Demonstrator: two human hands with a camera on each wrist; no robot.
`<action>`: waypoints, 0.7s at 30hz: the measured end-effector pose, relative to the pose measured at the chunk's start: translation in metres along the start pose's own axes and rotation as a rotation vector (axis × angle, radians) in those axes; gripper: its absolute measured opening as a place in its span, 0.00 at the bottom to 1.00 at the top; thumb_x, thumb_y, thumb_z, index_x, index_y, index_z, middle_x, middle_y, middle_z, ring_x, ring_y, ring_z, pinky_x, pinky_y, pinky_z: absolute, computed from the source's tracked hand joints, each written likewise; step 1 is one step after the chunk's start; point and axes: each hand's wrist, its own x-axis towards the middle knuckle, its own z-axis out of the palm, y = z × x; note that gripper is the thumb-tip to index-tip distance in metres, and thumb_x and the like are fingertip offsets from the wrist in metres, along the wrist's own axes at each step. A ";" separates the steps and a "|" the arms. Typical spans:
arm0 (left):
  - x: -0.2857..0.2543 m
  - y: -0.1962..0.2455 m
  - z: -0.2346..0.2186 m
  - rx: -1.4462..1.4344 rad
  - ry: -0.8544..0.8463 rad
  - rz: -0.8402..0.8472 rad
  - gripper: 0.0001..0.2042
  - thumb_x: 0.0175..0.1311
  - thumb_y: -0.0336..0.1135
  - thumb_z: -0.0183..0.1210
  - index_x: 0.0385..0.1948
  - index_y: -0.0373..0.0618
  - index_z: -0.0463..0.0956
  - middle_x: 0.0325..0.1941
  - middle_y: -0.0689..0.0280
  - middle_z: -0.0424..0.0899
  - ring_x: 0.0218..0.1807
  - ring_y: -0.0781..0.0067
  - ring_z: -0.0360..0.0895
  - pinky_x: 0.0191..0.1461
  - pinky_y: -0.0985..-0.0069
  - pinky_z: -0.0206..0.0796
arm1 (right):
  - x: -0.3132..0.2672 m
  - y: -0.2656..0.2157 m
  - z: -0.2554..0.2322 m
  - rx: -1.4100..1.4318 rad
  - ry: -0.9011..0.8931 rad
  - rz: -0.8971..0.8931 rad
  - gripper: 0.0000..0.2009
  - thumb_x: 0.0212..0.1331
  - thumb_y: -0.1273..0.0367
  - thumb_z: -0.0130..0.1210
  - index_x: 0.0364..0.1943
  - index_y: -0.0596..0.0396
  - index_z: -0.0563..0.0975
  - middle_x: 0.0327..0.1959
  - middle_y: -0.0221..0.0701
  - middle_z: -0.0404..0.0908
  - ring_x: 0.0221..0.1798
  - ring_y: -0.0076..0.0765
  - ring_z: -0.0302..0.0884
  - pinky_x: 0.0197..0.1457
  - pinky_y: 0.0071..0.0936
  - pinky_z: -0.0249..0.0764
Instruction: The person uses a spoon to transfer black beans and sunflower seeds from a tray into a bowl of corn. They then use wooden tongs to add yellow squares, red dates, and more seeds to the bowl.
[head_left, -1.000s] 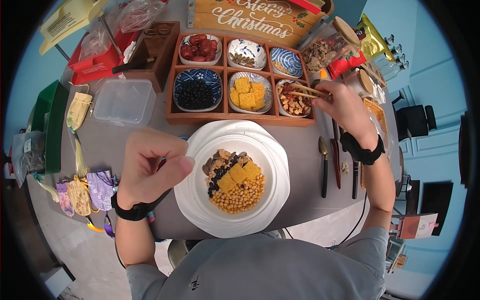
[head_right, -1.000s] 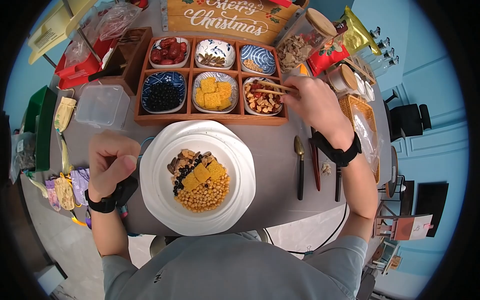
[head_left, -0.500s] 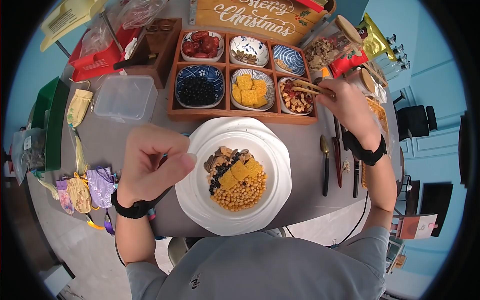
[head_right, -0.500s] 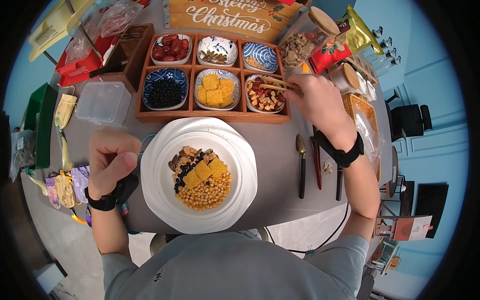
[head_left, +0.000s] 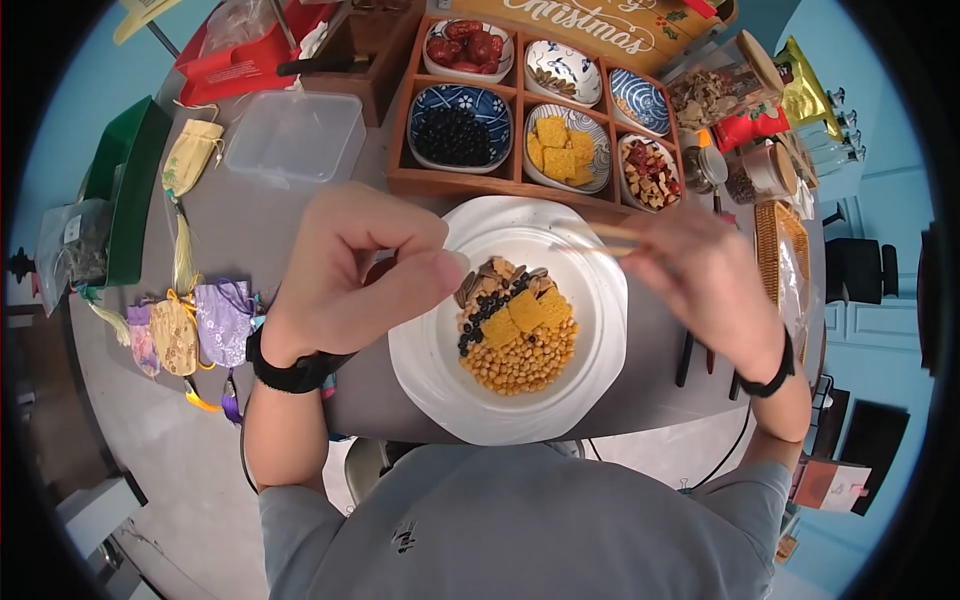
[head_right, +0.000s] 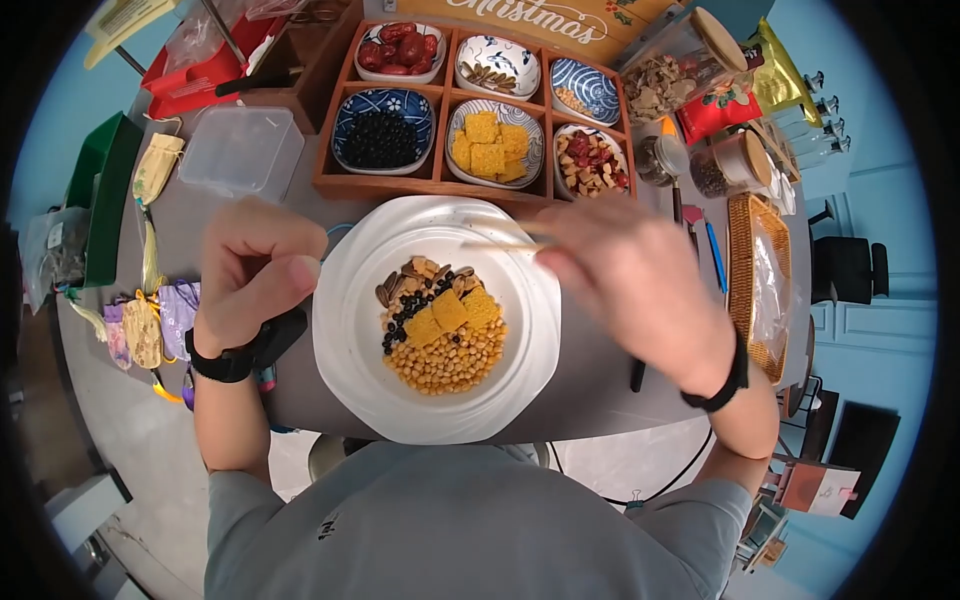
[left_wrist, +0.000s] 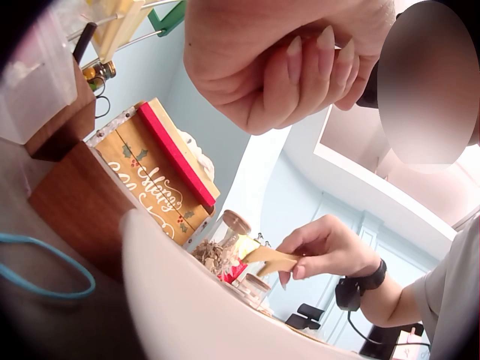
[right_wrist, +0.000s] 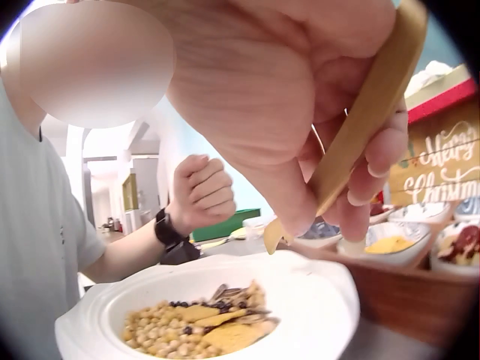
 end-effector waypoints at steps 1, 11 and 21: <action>0.000 0.001 0.001 0.000 0.002 -0.006 0.19 0.61 0.24 0.60 0.13 0.42 0.60 0.13 0.75 0.58 0.19 0.85 0.53 0.23 0.76 0.42 | 0.001 -0.006 0.004 0.022 -0.088 -0.013 0.12 0.55 0.70 0.66 0.42 0.57 0.81 0.33 0.37 0.83 0.39 0.48 0.82 0.42 0.42 0.78; 0.000 0.000 -0.001 -0.003 0.005 0.014 0.19 0.61 0.25 0.61 0.12 0.42 0.62 0.12 0.75 0.58 0.18 0.86 0.53 0.23 0.77 0.41 | 0.014 -0.019 0.032 -0.049 -0.174 -0.064 0.10 0.56 0.69 0.65 0.39 0.56 0.79 0.34 0.33 0.80 0.43 0.43 0.80 0.43 0.39 0.79; 0.000 0.001 -0.001 0.015 0.004 0.017 0.19 0.62 0.25 0.61 0.12 0.42 0.62 0.12 0.75 0.59 0.18 0.86 0.53 0.22 0.77 0.41 | 0.013 -0.022 0.038 -0.161 -0.139 -0.128 0.08 0.54 0.70 0.64 0.36 0.56 0.79 0.31 0.31 0.79 0.41 0.39 0.80 0.41 0.35 0.79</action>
